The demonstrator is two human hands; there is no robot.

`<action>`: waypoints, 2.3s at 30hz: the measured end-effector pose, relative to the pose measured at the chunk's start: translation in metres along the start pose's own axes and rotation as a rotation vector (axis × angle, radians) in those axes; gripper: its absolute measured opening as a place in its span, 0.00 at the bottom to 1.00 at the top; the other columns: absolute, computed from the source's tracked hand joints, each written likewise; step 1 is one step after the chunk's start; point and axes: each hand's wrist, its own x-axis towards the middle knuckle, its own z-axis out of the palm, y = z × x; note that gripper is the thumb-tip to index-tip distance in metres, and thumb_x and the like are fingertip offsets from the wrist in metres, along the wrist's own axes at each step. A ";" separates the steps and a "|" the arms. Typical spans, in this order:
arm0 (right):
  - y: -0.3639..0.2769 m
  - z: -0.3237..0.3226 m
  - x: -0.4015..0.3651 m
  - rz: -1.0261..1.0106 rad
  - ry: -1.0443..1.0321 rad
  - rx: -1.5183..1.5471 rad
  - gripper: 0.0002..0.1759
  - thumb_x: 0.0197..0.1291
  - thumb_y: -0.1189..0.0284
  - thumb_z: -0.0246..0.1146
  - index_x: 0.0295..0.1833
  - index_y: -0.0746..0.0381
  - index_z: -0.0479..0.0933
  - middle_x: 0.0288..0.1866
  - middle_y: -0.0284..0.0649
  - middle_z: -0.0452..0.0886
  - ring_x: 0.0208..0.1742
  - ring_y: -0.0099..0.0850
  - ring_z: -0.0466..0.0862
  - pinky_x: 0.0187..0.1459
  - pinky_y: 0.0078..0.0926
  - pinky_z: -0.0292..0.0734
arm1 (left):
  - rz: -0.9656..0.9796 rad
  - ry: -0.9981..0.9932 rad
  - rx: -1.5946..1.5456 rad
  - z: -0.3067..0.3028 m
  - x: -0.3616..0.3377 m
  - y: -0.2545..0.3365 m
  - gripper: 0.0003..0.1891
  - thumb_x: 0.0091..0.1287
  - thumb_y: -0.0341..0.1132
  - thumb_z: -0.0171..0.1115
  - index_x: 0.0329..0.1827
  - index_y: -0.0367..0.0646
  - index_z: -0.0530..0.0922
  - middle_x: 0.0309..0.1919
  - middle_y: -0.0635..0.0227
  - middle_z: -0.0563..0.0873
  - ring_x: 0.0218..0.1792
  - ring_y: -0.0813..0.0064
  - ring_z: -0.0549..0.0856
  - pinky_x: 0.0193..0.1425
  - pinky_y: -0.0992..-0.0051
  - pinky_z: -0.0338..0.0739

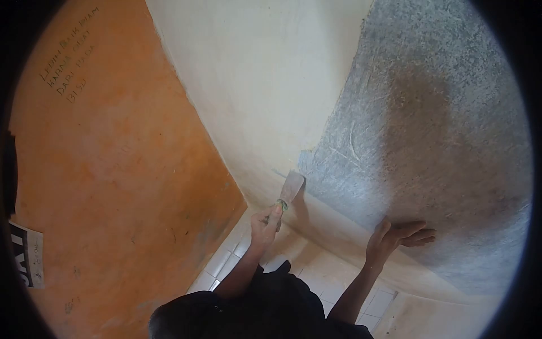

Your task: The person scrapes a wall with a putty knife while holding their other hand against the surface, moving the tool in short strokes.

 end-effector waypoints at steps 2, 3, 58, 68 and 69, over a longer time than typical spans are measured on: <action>-0.001 0.000 0.001 0.000 0.005 -0.009 0.51 0.69 0.43 0.45 0.76 0.64 0.25 0.75 0.71 0.37 0.73 0.64 0.52 0.70 0.53 0.52 | -0.028 0.035 0.005 0.010 0.000 0.010 0.17 0.72 0.40 0.59 0.49 0.32 0.82 0.23 0.86 0.70 0.24 0.93 0.64 0.25 0.86 0.57; -0.001 0.000 0.001 0.000 0.006 -0.017 0.51 0.69 0.43 0.45 0.76 0.64 0.25 0.75 0.71 0.37 0.73 0.64 0.51 0.71 0.53 0.51 | -0.030 0.039 0.009 0.007 0.003 0.013 0.17 0.72 0.40 0.59 0.49 0.32 0.82 0.23 0.86 0.70 0.24 0.93 0.64 0.25 0.86 0.57; -0.012 -0.001 0.010 -0.091 0.107 -0.254 0.51 0.68 0.40 0.42 0.77 0.65 0.28 0.75 0.68 0.28 0.76 0.63 0.40 0.72 0.55 0.40 | 0.048 0.069 0.123 0.000 -0.002 -0.010 0.17 0.72 0.39 0.59 0.48 0.31 0.82 0.24 0.84 0.72 0.24 0.92 0.65 0.25 0.85 0.59; 0.008 0.004 -0.002 0.001 -0.001 -0.065 0.50 0.69 0.44 0.45 0.76 0.66 0.26 0.74 0.72 0.39 0.73 0.66 0.52 0.71 0.52 0.50 | 0.064 0.023 0.037 -0.002 0.006 -0.016 0.16 0.72 0.39 0.59 0.44 0.31 0.82 0.23 0.83 0.73 0.24 0.92 0.65 0.26 0.85 0.59; 0.010 0.002 -0.003 0.016 -0.004 -0.054 0.50 0.69 0.45 0.46 0.76 0.66 0.26 0.74 0.72 0.40 0.72 0.66 0.53 0.71 0.52 0.51 | 0.060 0.014 0.038 0.005 0.010 -0.002 0.16 0.72 0.39 0.59 0.44 0.31 0.82 0.23 0.83 0.73 0.24 0.92 0.65 0.26 0.85 0.59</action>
